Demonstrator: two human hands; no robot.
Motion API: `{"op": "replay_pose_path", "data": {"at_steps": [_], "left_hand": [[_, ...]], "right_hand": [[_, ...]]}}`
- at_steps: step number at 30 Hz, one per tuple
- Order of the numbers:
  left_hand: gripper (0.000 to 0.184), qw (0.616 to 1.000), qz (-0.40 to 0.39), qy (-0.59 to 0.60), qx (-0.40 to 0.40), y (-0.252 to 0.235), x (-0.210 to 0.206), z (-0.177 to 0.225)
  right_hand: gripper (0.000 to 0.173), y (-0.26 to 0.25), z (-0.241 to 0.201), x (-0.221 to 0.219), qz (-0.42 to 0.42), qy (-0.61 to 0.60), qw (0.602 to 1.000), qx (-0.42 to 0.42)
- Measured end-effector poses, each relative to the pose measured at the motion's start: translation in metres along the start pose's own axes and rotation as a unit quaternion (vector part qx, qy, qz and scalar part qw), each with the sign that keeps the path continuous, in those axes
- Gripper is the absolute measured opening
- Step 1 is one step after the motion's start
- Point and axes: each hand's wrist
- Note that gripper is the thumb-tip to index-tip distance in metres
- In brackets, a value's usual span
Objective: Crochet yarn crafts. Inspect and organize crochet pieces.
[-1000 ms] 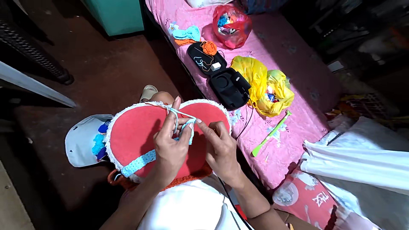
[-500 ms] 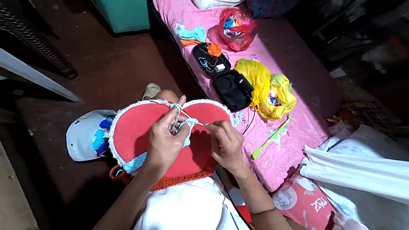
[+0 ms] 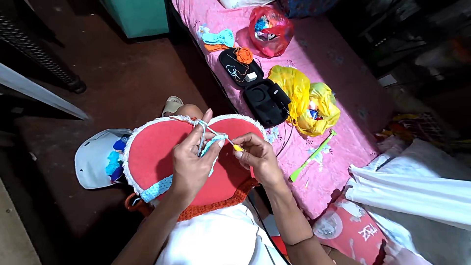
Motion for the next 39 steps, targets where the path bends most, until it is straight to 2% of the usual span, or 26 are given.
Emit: {"op": "replay_pose_path", "data": {"at_steps": [6,8,10,11,12,14,16,17,19,21,22,24,26,30,39], "left_hand": [[0.066,1.0,0.006,-0.026,-0.012,0.001,-0.008,-0.007],[0.063,0.998,0.002,-0.045,-0.037,0.006,-0.014,-0.011],[0.057,0.994,0.002,-0.08,-0.075,0.011,-0.019,-0.016],[0.054,0.99,0.001,-0.097,-0.103,0.013,-0.021,-0.019],[0.05,0.985,0.0,-0.111,-0.133,0.013,-0.021,-0.023],[0.045,0.978,0.002,-0.114,-0.173,0.014,-0.02,-0.027],[0.044,0.98,0.001,-0.091,-0.179,0.013,-0.017,-0.024],[0.045,0.982,0.001,-0.077,-0.173,0.011,-0.015,-0.021],[0.049,0.988,-0.004,-0.048,-0.147,0.008,-0.011,-0.015],[0.053,0.994,-0.008,-0.019,-0.112,0.005,-0.007,-0.012],[0.055,0.996,-0.01,-0.008,-0.091,0.003,-0.005,-0.01],[0.056,0.999,-0.019,0.007,-0.05,-0.001,-0.001,-0.005],[0.055,0.999,-0.036,0.022,-0.026,-0.006,0.005,-0.002],[0.054,0.996,-0.062,0.061,0.008,-0.015,0.015,-0.001],[0.047,0.977,-0.088,0.184,0.067,-0.025,0.032,-0.01]], "right_hand": [[0.017,0.0,0.004,-0.005,-0.007,-0.049,0.999,0.01],[0.017,0.001,0.004,-0.009,0.044,0.061,0.994,0.08],[0.015,0.001,0.005,-0.012,0.111,0.224,0.954,0.169],[0.014,0.001,0.004,-0.013,0.131,0.274,0.934,0.189],[0.013,0.001,0.001,-0.015,0.134,0.29,0.93,0.181],[0.014,-0.001,-0.007,-0.014,0.087,0.201,0.97,0.106],[0.02,-0.007,-0.011,-0.01,-0.005,-0.012,1.0,0.018],[0.022,-0.011,-0.01,-0.008,-0.039,-0.094,0.995,-0.011],[0.024,-0.013,-0.002,-0.008,-0.044,-0.13,0.991,0.009],[0.024,-0.011,0.007,-0.013,0.035,-0.019,0.994,0.105],[0.022,-0.01,0.012,-0.014,0.078,0.064,0.981,0.165],[0.016,-0.011,0.02,-0.014,0.135,0.189,0.937,0.261],[0.014,-0.012,0.024,-0.012,0.163,0.256,0.902,0.308],[0.013,-0.013,0.024,-0.01,0.176,0.308,0.871,0.339],[0.013,-0.014,0.024,-0.008,0.14,0.347,0.855,0.358]]}}
Point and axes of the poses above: each hand's wrist, its own y-axis away from the middle knuckle, its own x-axis out of the back of the hand, z = x × y, and after that the axes turned 12 degrees about -x, right-handed
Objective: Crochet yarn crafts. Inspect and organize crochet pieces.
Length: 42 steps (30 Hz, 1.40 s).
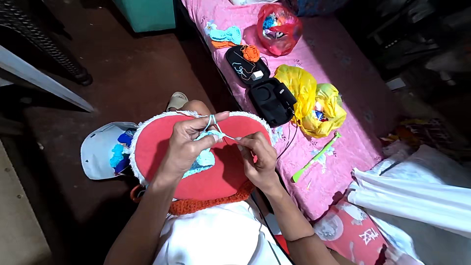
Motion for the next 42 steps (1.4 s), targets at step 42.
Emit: {"op": "replay_pose_path", "data": {"at_steps": [42], "left_hand": [[0.057,0.995,0.042,-0.085,0.022,0.009,-0.014,-0.001]], "right_hand": [[0.014,0.009,0.002,0.0,0.029,0.063,0.997,0.03]]}}
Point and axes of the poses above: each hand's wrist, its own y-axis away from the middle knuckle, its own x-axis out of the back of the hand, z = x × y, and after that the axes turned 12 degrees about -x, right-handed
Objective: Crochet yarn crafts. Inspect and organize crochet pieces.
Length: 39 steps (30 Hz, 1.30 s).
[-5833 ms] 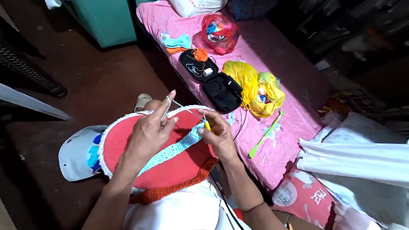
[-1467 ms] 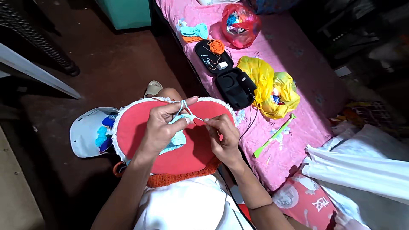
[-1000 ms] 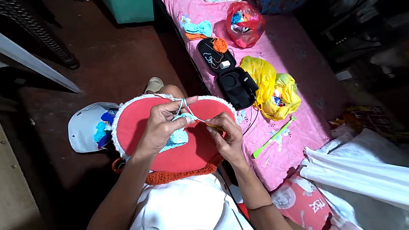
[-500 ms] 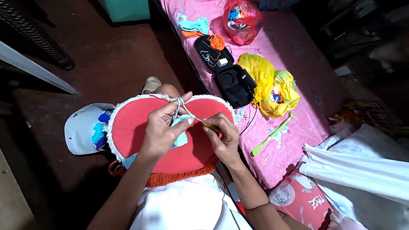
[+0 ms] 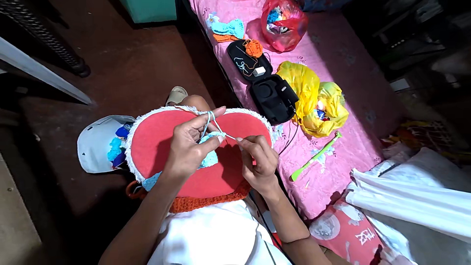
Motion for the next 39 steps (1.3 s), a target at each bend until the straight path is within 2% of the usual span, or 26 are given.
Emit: {"op": "replay_pose_path", "data": {"at_steps": [6,9,12,18,24,33,39], "left_hand": [[0.055,0.997,-0.01,0.06,0.05,-0.0021,0.004,0.0037],[0.053,0.995,-0.013,0.079,0.059,-0.0016,0.005,0.0041],[0.055,0.999,-0.029,0.033,0.027,0.0001,0.0045,0.0035],[0.056,1.0,-0.028,0.003,0.009,0.0013,0.0015,0.0041],[0.059,0.998,-0.022,-0.059,-0.019,0.0041,-0.0046,0.0056],[0.065,1.0,-0.022,-0.02,0.007,0.0031,-0.0021,0.0001],[0.066,0.998,-0.022,-0.045,-0.035,0.0048,-0.0034,-0.0007]], "right_hand": [[0.014,0.0,0.0009,0.0029,-0.004,0.02,1.0,0.016],[0.011,0.001,0.0044,0.005,-0.042,-0.089,0.994,-0.045],[0.008,0.0011,0.0043,0.0062,-0.066,-0.182,0.975,-0.105],[0.01,-0.0007,0.0045,0.0084,-0.055,-0.135,0.987,-0.068],[0.008,0.0004,0.0045,0.0086,-0.067,-0.188,0.974,-0.108],[0.009,0.0003,0.0037,0.0087,-0.075,-0.214,0.963,-0.149],[0.01,-0.0008,0.001,0.0091,-0.072,-0.199,0.966,-0.15]]}}
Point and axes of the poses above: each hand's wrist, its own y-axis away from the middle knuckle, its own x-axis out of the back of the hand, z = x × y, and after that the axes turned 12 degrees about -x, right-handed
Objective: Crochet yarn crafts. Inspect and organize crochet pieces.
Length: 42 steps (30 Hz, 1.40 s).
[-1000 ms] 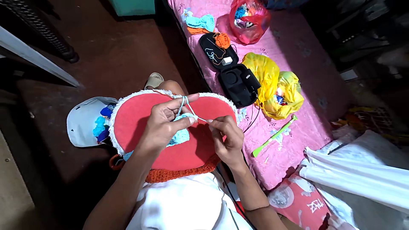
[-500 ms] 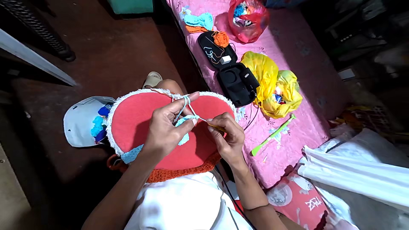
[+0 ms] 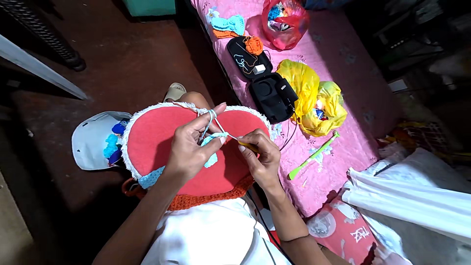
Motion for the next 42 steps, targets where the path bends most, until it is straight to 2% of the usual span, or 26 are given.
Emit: {"op": "replay_pose_path", "data": {"at_steps": [5,8,16,23,30,37,42], "left_hand": [[0.054,1.0,0.005,-0.002,-0.008,-0.001,0.002,0.002],[0.053,1.0,0.015,-0.004,-0.007,-0.001,0.001,0.002],[0.061,0.999,0.042,-0.028,-0.021,0.003,-0.007,0.0],[0.059,0.997,0.062,-0.041,-0.037,0.005,-0.011,0.0],[0.061,0.998,0.056,-0.003,-0.016,0.005,-0.007,-0.001],[0.065,0.993,0.051,0.1,0.048,0.004,-0.006,0.0],[0.063,0.976,0.047,0.183,0.103,0.003,-0.005,-0.001]], "right_hand": [[0.01,-0.002,-0.002,-0.001,0.025,0.063,0.996,0.062],[0.012,-0.003,-0.003,-0.002,0.036,0.092,0.992,0.082],[0.012,0.001,-0.006,-0.006,0.037,0.081,0.995,0.049],[0.014,0.004,-0.012,-0.006,0.062,0.165,0.981,0.078],[0.012,0.004,-0.008,-0.003,0.036,0.1,0.993,0.054],[0.012,0.004,-0.012,0.002,-0.014,-0.082,0.992,-0.091],[0.014,0.005,-0.012,0.003,-0.015,-0.109,0.987,-0.114]]}}
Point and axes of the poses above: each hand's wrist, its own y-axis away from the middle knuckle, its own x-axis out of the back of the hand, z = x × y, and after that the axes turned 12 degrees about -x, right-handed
